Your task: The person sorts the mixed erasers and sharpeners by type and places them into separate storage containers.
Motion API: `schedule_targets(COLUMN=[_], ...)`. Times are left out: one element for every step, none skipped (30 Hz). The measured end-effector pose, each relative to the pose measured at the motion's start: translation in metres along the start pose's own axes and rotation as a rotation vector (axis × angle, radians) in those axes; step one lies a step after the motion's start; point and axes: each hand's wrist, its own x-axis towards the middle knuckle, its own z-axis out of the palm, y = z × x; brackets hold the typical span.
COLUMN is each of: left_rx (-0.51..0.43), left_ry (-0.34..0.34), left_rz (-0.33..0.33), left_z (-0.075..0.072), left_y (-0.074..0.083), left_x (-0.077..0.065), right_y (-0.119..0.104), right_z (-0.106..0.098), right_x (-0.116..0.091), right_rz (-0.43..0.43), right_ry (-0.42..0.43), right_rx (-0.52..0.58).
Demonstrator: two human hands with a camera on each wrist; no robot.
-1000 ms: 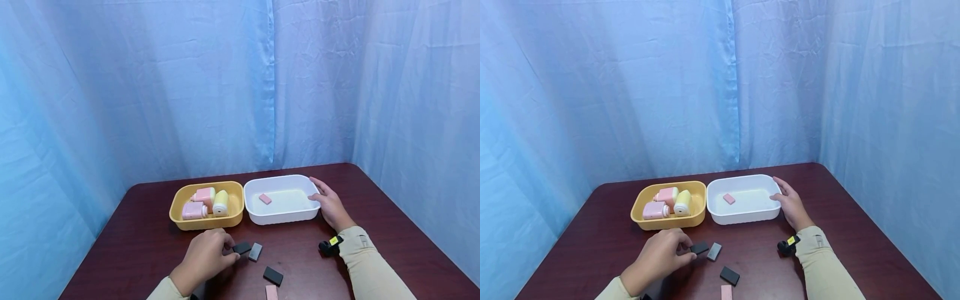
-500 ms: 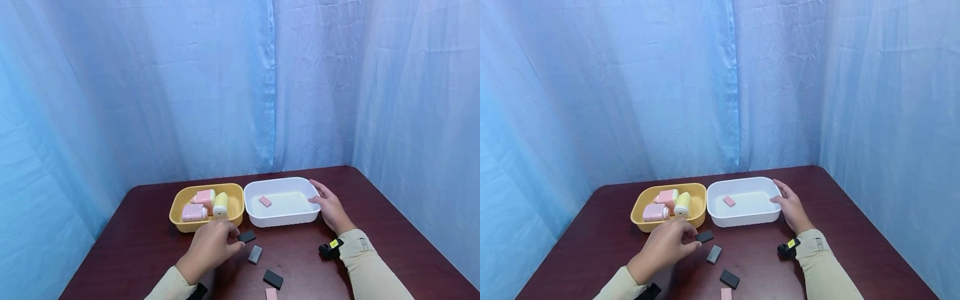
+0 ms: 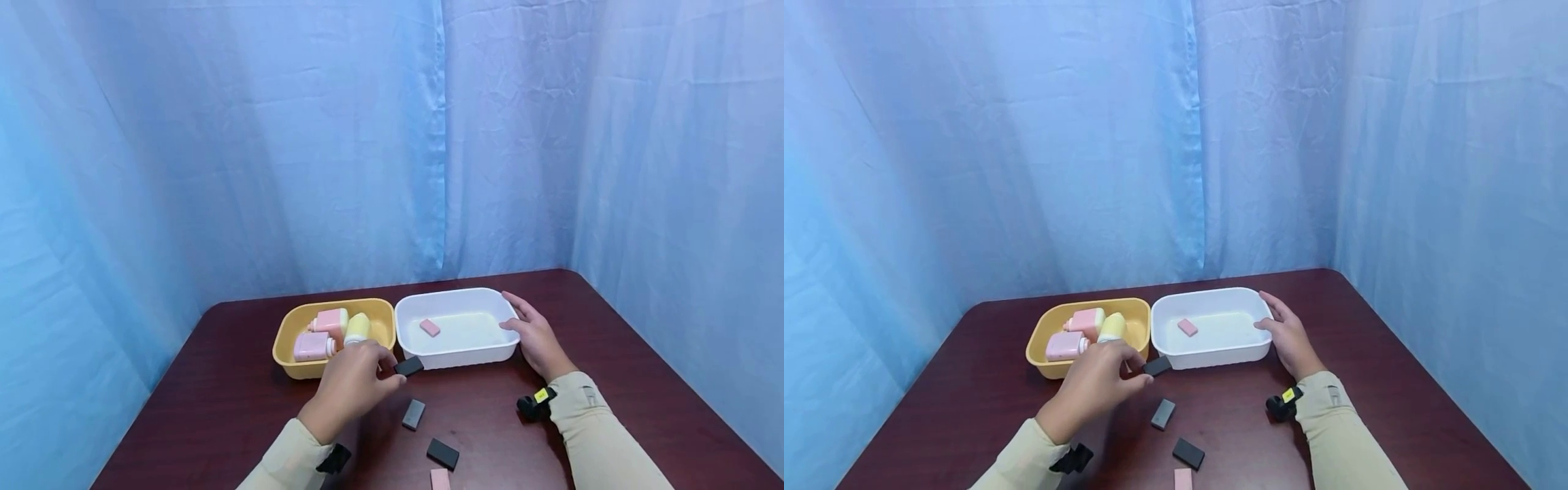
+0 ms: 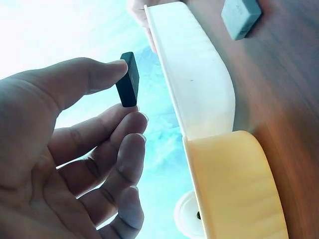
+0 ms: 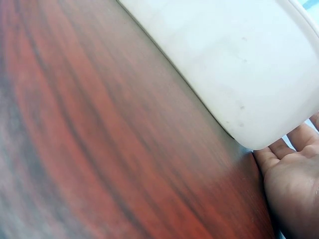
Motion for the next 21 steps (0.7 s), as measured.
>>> schedule_targets(left_rx=[-0.006,-0.015,-0.025,-0.034,-0.044,-0.055,-0.068,-0.078,-0.084,-0.095,-0.108,-0.119,-0.124,-0.127,-0.13,-0.132,-0.131,-0.13,-0.128,-0.131,-0.134], left_ry=[0.001,0.004,0.009,0.014,0.019,0.023,0.025,0.027,0.027,0.023,0.018,0.014,0.012,0.012,0.013,0.015,0.021,0.028,0.034,0.039,0.046], left_rz=[-0.004,-0.006,-0.005,-0.004,-0.004,-0.002,-0.003,-0.002,-0.004,-0.013,-0.023,-0.031,-0.038,-0.042,-0.049,-0.053,-0.055,-0.057,-0.059,-0.064,-0.069], left_z=[-0.001,-0.001,-0.002,-0.002,-0.003,-0.003,-0.003,-0.003,-0.003,-0.003,-0.004,-0.004,-0.004,-0.005,-0.005,-0.005,-0.006,-0.006,-0.007,-0.007,-0.008], left_y=[0.0,0.001,0.001,0.002,0.003,0.004,0.006,0.007,0.008,0.009,0.01,0.012,0.013,0.014,0.014,0.015,0.016,0.016,0.017,0.018,0.019], left_x=[0.001,0.003,0.005,0.007,0.009,0.012,0.014,0.017,0.02,0.022,0.025,0.028,0.03,0.032,0.034,0.035,0.037,0.039,0.04,0.042,0.044], right_y=[0.0,0.0,0.001,0.001,0.002,0.002,0.003,0.003,0.003,0.004,0.004,0.004,0.003,0.003,0.003,0.003,0.002,0.002,0.002,0.002,0.002], right_z=[0.001,0.001,0.002,0.002,0.002,0.002,0.002,0.001,0.001,0.001,0.001,0.001,0.001,0.001,0.001,0.001,0.001,0.001,0.001,0.0,0.0], right_x=[0.0,0.001,0.001,0.001,0.002,0.002,0.002,0.002,0.002,0.002,0.002,0.002,0.002,0.002,0.002,0.002,0.003,0.003,0.003,0.003,0.004], right_rz=[-0.002,-0.005,-0.011,-0.014,-0.016,-0.02,-0.024,-0.025,-0.025,-0.022,-0.022,-0.023,-0.024,-0.021,-0.024,-0.026,-0.028,-0.029,-0.027,-0.025,-0.022], right_ry=[0.002,0.006,0.005,0.01,0.013,0.017,0.013,0.015,0.013,0.016,0.014,0.013,0.012,0.015,0.012,0.01,0.007,0.006,0.005,0.006,0.007], right_rx=[0.001,0.011,0.021,0.032,0.045,0.058,0.066,0.076,0.079,0.081,0.08,0.078,0.076,0.077,0.076,0.073,0.071,0.072,0.072,0.07,0.069])
